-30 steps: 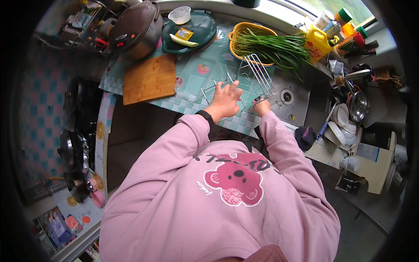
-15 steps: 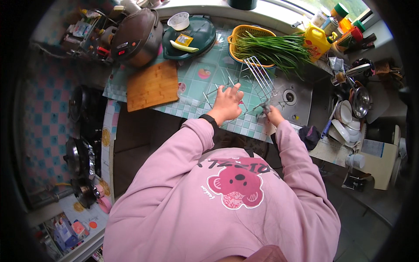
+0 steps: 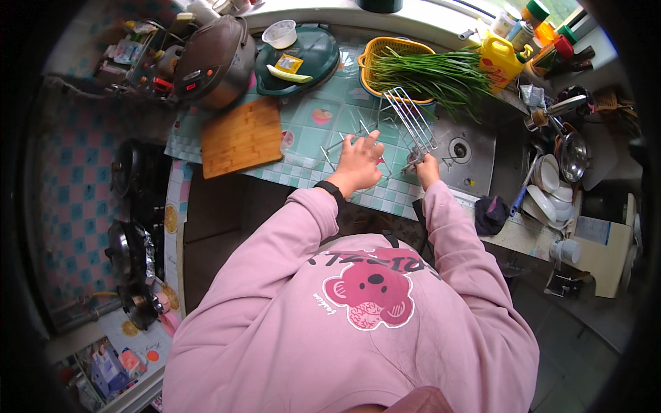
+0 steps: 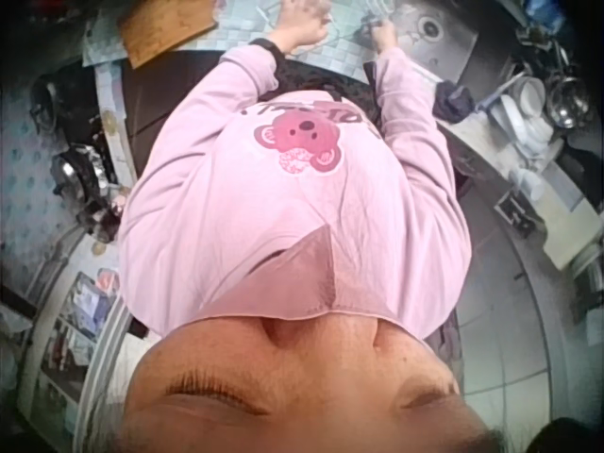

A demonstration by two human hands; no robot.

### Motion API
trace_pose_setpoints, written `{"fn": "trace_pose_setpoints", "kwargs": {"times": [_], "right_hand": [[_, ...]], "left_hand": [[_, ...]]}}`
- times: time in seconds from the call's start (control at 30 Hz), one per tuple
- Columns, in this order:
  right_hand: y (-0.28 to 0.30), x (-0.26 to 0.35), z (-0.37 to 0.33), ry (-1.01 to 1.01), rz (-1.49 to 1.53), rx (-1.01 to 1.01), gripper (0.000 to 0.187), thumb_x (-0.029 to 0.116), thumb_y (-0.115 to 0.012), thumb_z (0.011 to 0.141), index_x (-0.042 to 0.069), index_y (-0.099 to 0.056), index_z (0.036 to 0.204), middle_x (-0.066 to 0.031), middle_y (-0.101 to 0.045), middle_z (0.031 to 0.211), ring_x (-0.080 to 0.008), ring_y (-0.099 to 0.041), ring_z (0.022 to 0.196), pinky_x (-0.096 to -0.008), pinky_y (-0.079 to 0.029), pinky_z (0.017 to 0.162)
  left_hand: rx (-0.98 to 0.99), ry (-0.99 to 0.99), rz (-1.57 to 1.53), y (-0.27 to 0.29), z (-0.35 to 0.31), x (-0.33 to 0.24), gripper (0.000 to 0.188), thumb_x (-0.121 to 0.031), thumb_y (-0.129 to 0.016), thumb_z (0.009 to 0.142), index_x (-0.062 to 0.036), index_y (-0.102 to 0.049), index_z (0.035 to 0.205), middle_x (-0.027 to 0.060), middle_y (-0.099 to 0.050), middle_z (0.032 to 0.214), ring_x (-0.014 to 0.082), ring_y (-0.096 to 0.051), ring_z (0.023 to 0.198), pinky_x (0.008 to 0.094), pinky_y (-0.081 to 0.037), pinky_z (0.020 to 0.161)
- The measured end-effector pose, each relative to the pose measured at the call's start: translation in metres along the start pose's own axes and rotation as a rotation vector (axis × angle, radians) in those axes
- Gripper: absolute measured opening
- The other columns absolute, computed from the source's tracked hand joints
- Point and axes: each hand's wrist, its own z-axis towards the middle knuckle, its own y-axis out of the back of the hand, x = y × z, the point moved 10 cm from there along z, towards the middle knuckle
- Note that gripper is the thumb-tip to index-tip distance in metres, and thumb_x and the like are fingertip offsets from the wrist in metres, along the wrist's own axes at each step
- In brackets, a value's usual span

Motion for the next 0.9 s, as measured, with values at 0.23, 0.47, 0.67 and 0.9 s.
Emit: {"fn": "trace_pose_setpoints", "kwargs": {"times": [0.23,0.47,0.67,0.9], "right_hand": [[-0.016,-0.054,0.022,-0.297,0.36,0.052,0.021,0.023,-0.061,0.092,0.003,-0.066,0.087,-0.0071,-0.065,0.072,-0.0214,-0.059,0.057,-0.0397,-0.044,0.048],[0.002,-0.005,0.0,-0.096,-0.061,-0.11,0.017,0.013,-0.054,0.087,0.0,-0.065,0.089,-0.0142,-0.066,0.074,-0.0302,-0.064,0.066,-0.0441,-0.049,0.06],[0.005,0.011,-0.011,0.092,-0.348,-0.214,0.034,0.029,-0.052,0.091,0.001,-0.07,0.095,-0.0173,-0.07,0.082,-0.0314,-0.066,0.076,-0.0413,-0.05,0.07],[-0.005,-0.016,0.008,-0.248,0.148,-0.03,0.021,0.021,-0.051,0.089,0.013,-0.057,0.071,-0.0021,-0.049,0.058,-0.02,-0.047,0.05,-0.0352,-0.032,0.044]], "left_hand": [[0.006,0.001,-0.009,0.002,0.0,-0.001,0.044,-0.021,-0.066,0.068,-0.0134,-0.053,0.109,0.0114,-0.042,0.137,0.0255,-0.053,0.111,0.0533,-0.031,0.101],[-0.007,-0.004,0.002,0.003,0.0,-0.001,0.045,-0.022,-0.067,0.068,-0.0137,-0.052,0.109,0.0114,-0.041,0.137,0.0255,-0.053,0.109,0.0526,-0.03,0.101],[-0.015,-0.001,-0.006,0.003,-0.001,-0.001,0.045,-0.022,-0.067,0.067,-0.0133,-0.052,0.109,0.0116,-0.041,0.137,0.0259,-0.053,0.109,0.0524,-0.03,0.101],[0.027,0.024,0.003,0.003,0.0,0.0,0.045,-0.022,-0.066,0.067,-0.0131,-0.054,0.11,0.0115,-0.042,0.137,0.0259,-0.054,0.108,0.0518,-0.031,0.102]]}}
